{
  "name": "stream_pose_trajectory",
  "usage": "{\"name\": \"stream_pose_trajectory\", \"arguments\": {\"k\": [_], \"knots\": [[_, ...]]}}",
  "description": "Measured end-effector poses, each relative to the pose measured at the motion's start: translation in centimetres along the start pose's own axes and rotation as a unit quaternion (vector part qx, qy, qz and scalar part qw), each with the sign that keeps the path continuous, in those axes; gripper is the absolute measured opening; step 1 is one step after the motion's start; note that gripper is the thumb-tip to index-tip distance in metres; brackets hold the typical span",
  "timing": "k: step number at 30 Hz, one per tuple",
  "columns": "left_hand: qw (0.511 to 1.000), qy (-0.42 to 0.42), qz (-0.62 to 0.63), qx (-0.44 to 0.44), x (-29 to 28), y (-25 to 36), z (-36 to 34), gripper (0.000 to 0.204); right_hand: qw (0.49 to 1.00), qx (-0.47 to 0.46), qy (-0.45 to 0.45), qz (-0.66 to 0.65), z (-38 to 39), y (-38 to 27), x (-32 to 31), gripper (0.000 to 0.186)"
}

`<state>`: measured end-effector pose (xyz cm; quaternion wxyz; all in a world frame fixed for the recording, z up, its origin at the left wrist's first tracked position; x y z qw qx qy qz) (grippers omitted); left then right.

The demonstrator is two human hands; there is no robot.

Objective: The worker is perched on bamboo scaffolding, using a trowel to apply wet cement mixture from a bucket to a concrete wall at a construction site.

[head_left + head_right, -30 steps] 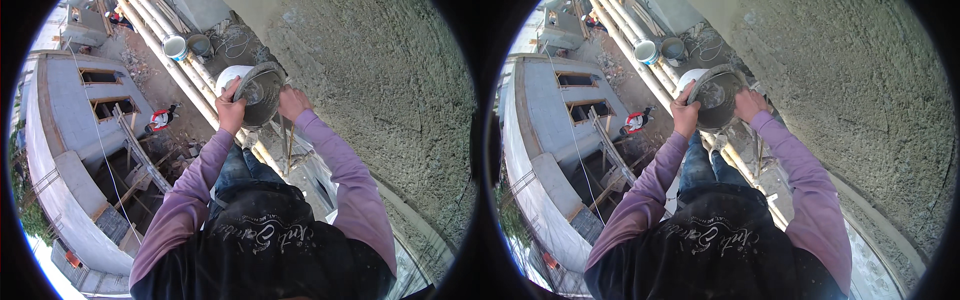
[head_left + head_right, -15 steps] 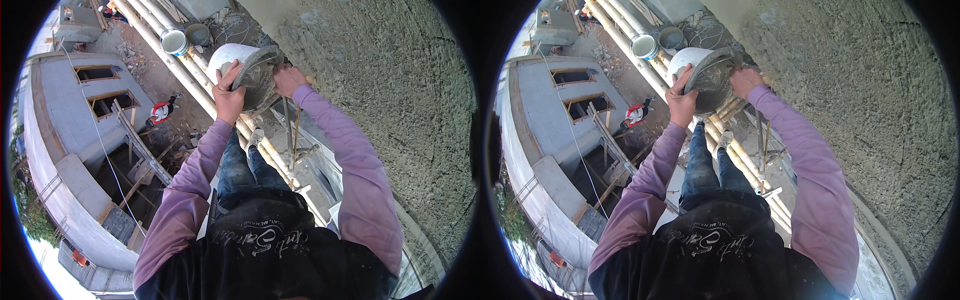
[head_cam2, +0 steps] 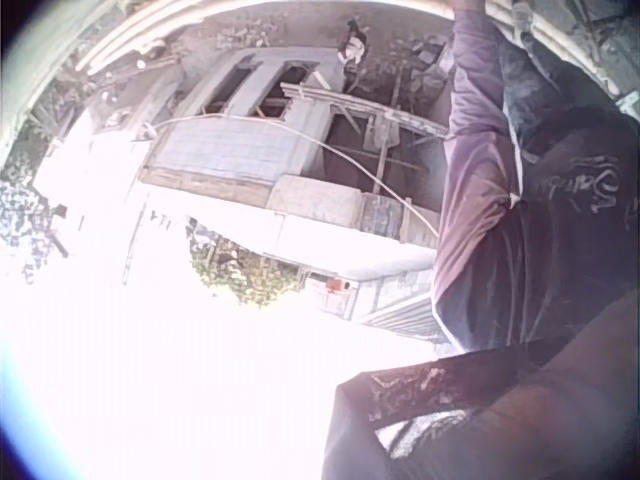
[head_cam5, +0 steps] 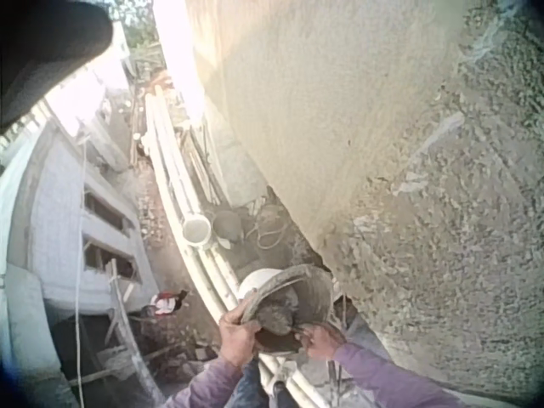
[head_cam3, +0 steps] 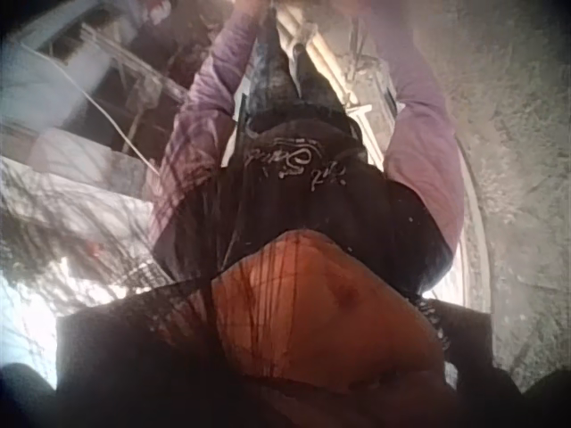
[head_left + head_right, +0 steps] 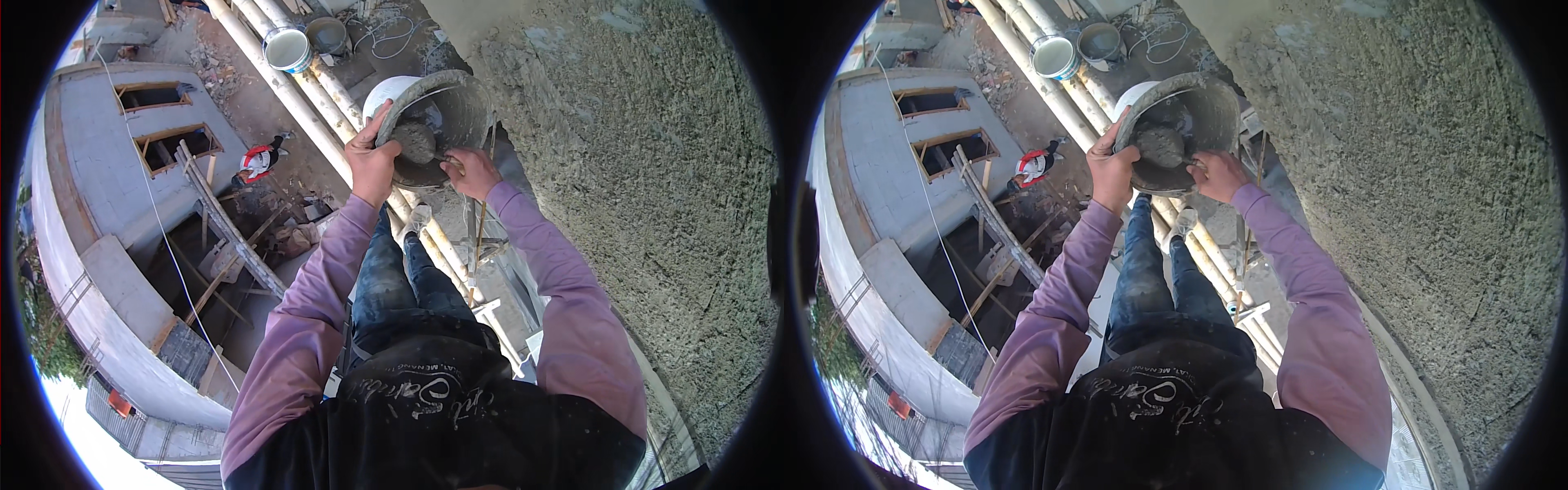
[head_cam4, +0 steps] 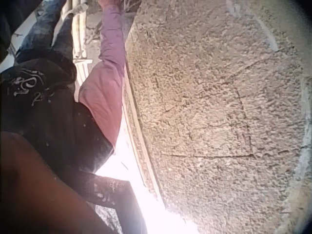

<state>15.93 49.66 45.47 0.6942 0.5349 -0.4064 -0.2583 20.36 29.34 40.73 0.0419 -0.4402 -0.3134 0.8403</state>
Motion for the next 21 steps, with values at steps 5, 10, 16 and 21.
{"name": "stream_pose_trajectory", "arguments": {"k": [5,10,16,21], "knots": [[0.982,0.13,0.11,-0.085,-2.5,-3.7,0.7,0.069,0.999,-0.008,0.026,-0.044,0.0,-1.1,-2.3,0.025],[0.959,0.218,0.147,-0.101,-4.1,-6.8,0.2,0.065,0.998,0.01,0.061,0.019,-0.9,-2.5,-4.1,0.027],[0.955,0.246,0.135,-0.095,-7.4,-7.8,0.2,0.066,0.996,0.037,-0.072,-0.034,0.9,-6.6,-9.4,0.019],[0.961,0.254,0.084,-0.078,-9.9,-7.0,0.6,0.066,0.882,0.309,-0.258,-0.247,-1.6,-2.8,-12.9,0.023]]}}
Point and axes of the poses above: each hand's wrist, its own z-axis away from the middle knuckle, its own x-axis out of the palm, y = z × x, the point moved 9 cm from there along -z, towards the middle knuckle, and after that the axes turned 12 degrees about x, right-handed, at the moved point
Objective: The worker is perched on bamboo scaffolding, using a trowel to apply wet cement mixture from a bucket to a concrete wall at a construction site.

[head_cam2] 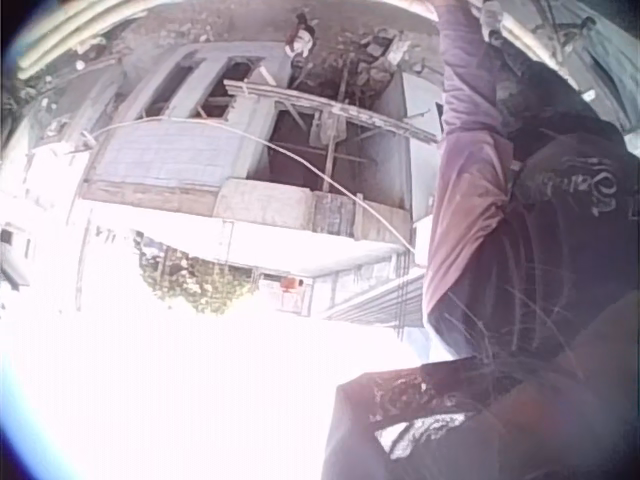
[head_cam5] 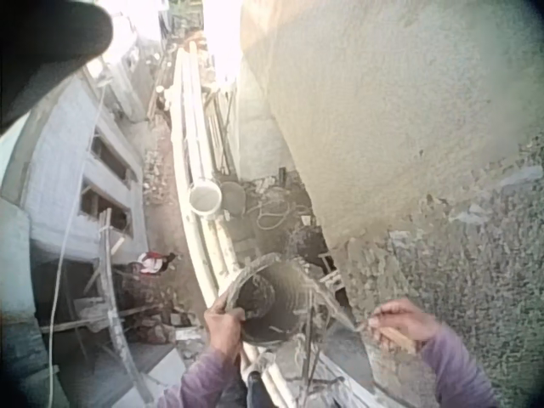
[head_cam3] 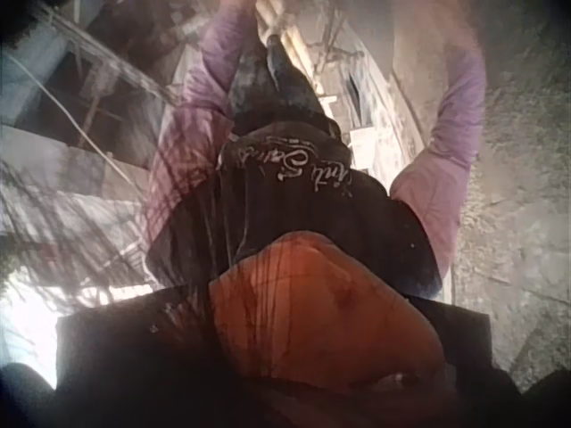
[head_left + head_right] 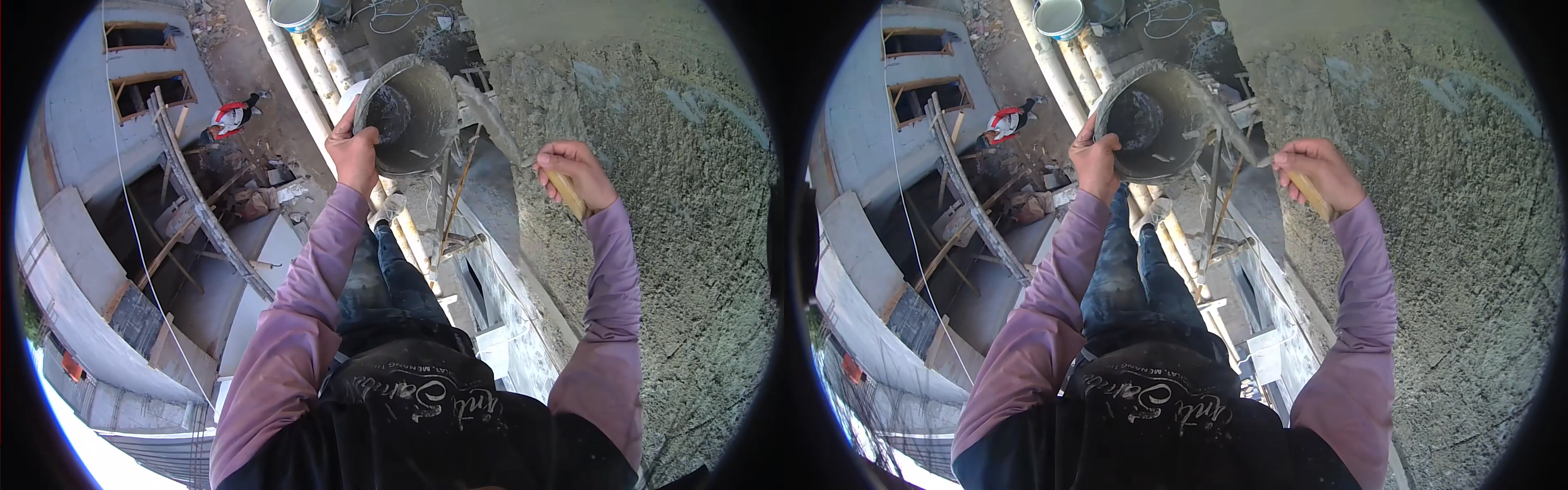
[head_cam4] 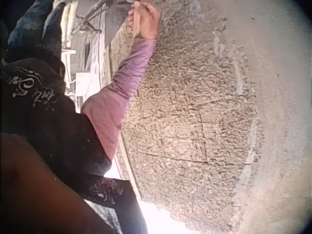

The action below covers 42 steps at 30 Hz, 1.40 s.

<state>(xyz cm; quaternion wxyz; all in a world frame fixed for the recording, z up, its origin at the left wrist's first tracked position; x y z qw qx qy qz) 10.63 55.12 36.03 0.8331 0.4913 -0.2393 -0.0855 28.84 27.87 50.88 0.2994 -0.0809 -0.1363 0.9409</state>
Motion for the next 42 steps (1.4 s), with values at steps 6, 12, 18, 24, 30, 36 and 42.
{"name": "stream_pose_trajectory", "arguments": {"k": [6,12,18,24,30,36,42], "knots": [[0.999,-0.026,0.013,-0.028,1.1,1.3,1.8,0.063,0.9,-0.089,0.426,-0.029,14.4,1.5,-12.7,0.022],[0.99,-0.078,-0.085,0.085,1.7,6.5,6.9,0.056,0.831,-0.131,0.433,0.322,20.7,2.0,-0.7,0.019],[0.946,-0.22,-0.147,0.188,9.7,10.9,17.3,0.053,0.744,-0.125,0.371,0.541,4.0,7.3,9.3,0.028],[0.919,-0.213,-0.211,0.257,8.2,12.1,19.2,0.052,0.703,-0.201,0.412,0.544,6.3,6.0,8.6,0.033],[0.914,-0.261,-0.195,0.241,9.3,13.2,19.2,0.052,0.761,-0.206,0.247,0.563,-0.1,7.9,9.5,0.028],[0.921,-0.284,-0.172,0.204,7.6,12.4,16.7,0.053,0.863,-0.349,0.143,0.337,-1.2,9.5,11.8,0.03],[0.993,-0.117,0.017,0.005,3.9,10.0,13.1,0.067,0.879,-0.334,0.214,0.265,3.7,6.8,11.4,0.034]]}}
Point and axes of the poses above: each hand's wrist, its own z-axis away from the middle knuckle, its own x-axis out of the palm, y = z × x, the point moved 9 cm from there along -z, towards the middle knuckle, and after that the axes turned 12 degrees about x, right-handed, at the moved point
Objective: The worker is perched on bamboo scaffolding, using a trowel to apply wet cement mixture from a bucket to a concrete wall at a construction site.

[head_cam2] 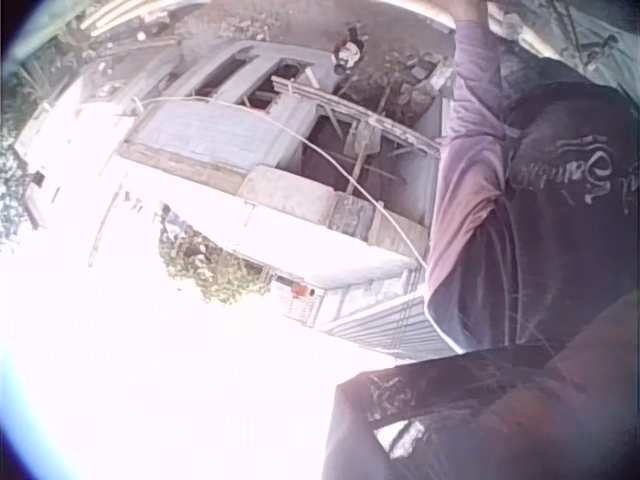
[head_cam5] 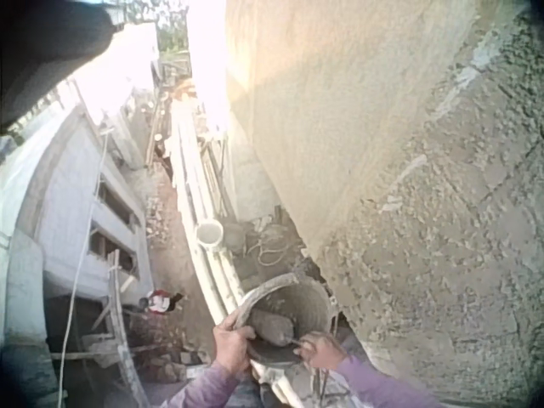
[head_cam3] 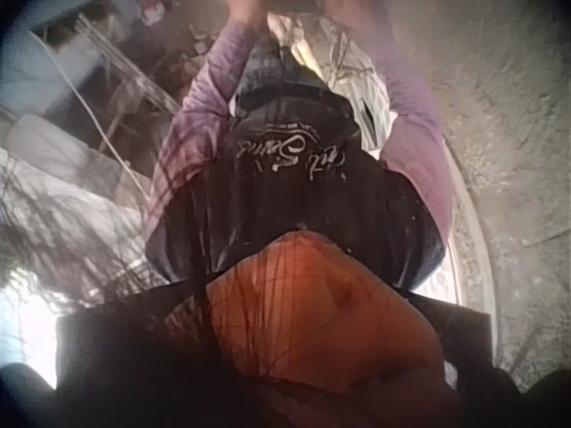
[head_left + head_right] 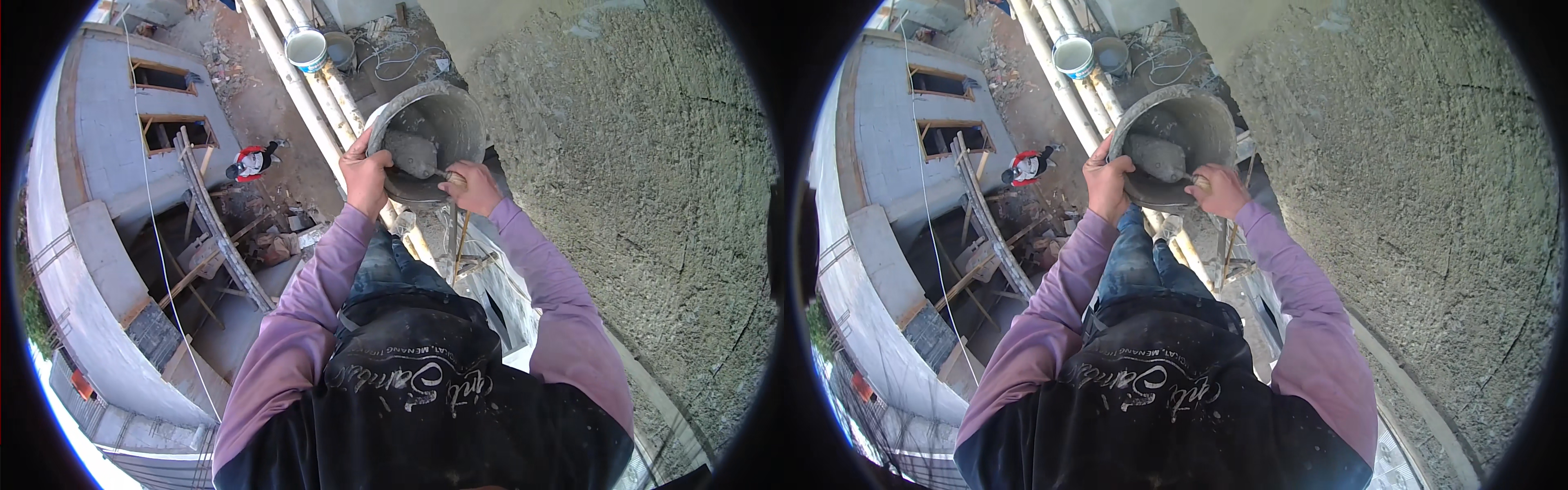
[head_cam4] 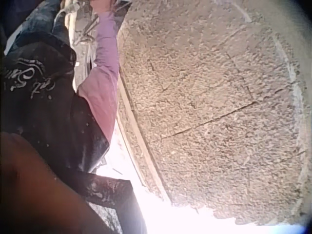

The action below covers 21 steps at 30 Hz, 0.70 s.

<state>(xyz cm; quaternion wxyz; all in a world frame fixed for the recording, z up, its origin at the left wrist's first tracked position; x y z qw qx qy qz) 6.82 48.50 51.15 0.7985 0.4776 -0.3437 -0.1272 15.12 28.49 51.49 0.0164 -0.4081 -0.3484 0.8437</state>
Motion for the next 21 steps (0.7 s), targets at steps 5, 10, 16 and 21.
{"name": "stream_pose_trajectory", "arguments": {"k": [5,10,16,21], "knots": [[0.993,0.073,0.091,-0.025,-3.8,0.9,-1.7,0.062,0.999,0.015,-0.023,-0.024,1.5,-3.5,-7.6,0.027],[0.997,0.072,0.014,-0.008,-3.4,-0.4,-2.5,0.063,0.886,0.283,-0.21,-0.301,-0.6,4.1,-13.3,0.024],[0.998,0.058,-0.033,-0.018,-0.9,-0.5,-1.0,0.061,0.908,0.291,0.243,-0.18,10.1,4.3,-29.9,0.024],[0.996,-0.002,-0.066,0.06,3.1,-0.1,1.1,0.055,0.944,0.233,0.169,0.162,13.5,-3.7,-25.8,0.023]]}}
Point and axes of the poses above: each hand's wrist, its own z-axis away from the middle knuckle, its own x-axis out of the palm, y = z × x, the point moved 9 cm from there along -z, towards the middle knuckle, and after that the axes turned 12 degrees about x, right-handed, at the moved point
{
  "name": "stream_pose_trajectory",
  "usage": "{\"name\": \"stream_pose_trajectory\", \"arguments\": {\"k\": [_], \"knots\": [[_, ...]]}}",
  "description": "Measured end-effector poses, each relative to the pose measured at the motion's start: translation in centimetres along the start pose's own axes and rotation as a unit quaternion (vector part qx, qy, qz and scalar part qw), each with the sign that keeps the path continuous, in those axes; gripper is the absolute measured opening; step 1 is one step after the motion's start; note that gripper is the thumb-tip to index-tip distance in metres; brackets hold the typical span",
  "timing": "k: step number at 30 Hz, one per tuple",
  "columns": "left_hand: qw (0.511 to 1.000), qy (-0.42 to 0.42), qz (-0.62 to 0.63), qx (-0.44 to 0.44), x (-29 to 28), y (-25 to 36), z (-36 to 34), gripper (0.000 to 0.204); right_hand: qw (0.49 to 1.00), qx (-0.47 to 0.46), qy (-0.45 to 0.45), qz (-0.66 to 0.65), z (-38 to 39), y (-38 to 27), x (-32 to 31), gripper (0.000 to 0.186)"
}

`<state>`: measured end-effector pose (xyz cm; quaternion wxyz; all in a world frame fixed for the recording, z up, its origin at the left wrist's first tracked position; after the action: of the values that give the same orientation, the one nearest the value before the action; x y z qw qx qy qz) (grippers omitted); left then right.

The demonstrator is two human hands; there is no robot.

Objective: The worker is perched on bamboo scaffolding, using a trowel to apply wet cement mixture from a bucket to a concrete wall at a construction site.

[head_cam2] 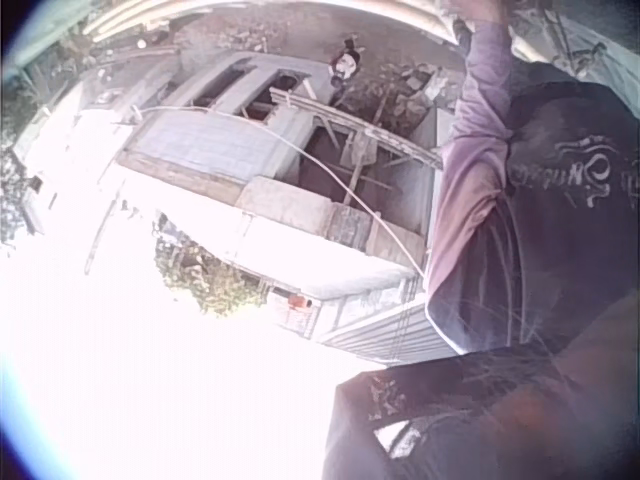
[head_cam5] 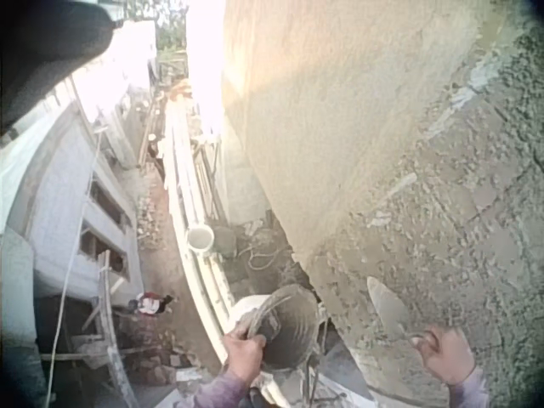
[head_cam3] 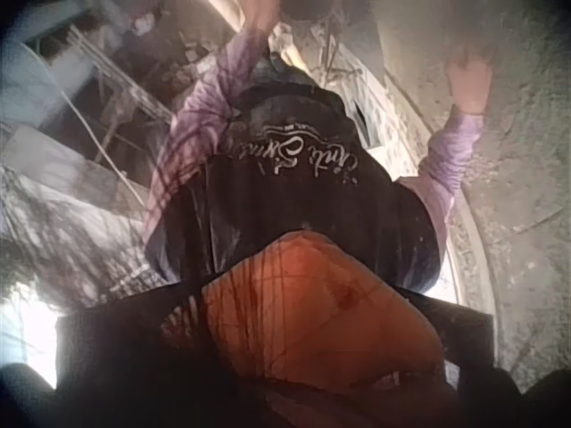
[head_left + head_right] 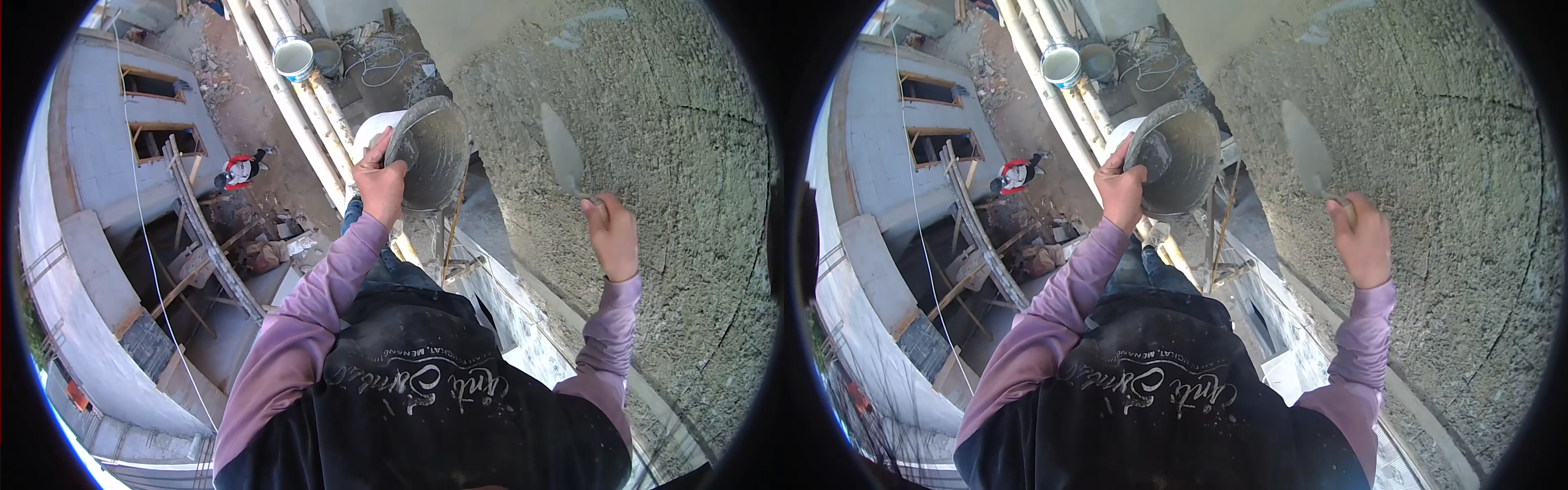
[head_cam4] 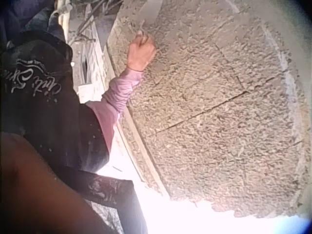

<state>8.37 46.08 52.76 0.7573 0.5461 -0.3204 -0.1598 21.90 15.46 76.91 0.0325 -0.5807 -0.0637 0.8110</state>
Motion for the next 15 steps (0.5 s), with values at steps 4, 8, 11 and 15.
{"name": "stream_pose_trajectory", "arguments": {"k": [4,8,11,15], "knots": [[0.989,-0.091,-0.053,0.1,6.0,3.0,2.7,0.052,0.995,-0.069,-0.032,0.071,-2.4,-2.0,16.3,0.028],[0.968,-0.135,-0.133,0.164,7.0,4.8,3.5,0.051,0.974,-0.151,-0.094,0.137,-1.6,-6.7,21.7,0.024],[0.956,-0.14,-0.174,0.19,6.0,5.4,2.8,0.051,0.975,-0.181,-0.021,0.127,-3.2,-7.9,19.7,0.024],[0.941,-0.184,-0.193,0.206,6.7,6.5,1.6,0.05,0.931,-0.27,-0.021,0.246,-6.0,-10.3,22.7,0.025]]}}
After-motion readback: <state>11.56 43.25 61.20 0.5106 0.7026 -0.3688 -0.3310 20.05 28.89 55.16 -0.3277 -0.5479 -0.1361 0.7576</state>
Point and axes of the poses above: each hand's wrist, its own z-axis away from the middle knuckle, its own x-axis out of the palm, y = z × x, the point moved 9 cm from there along -z, towards the middle knuckle, and after that the axes turned 12 degrees about x, right-handed, at the moved point
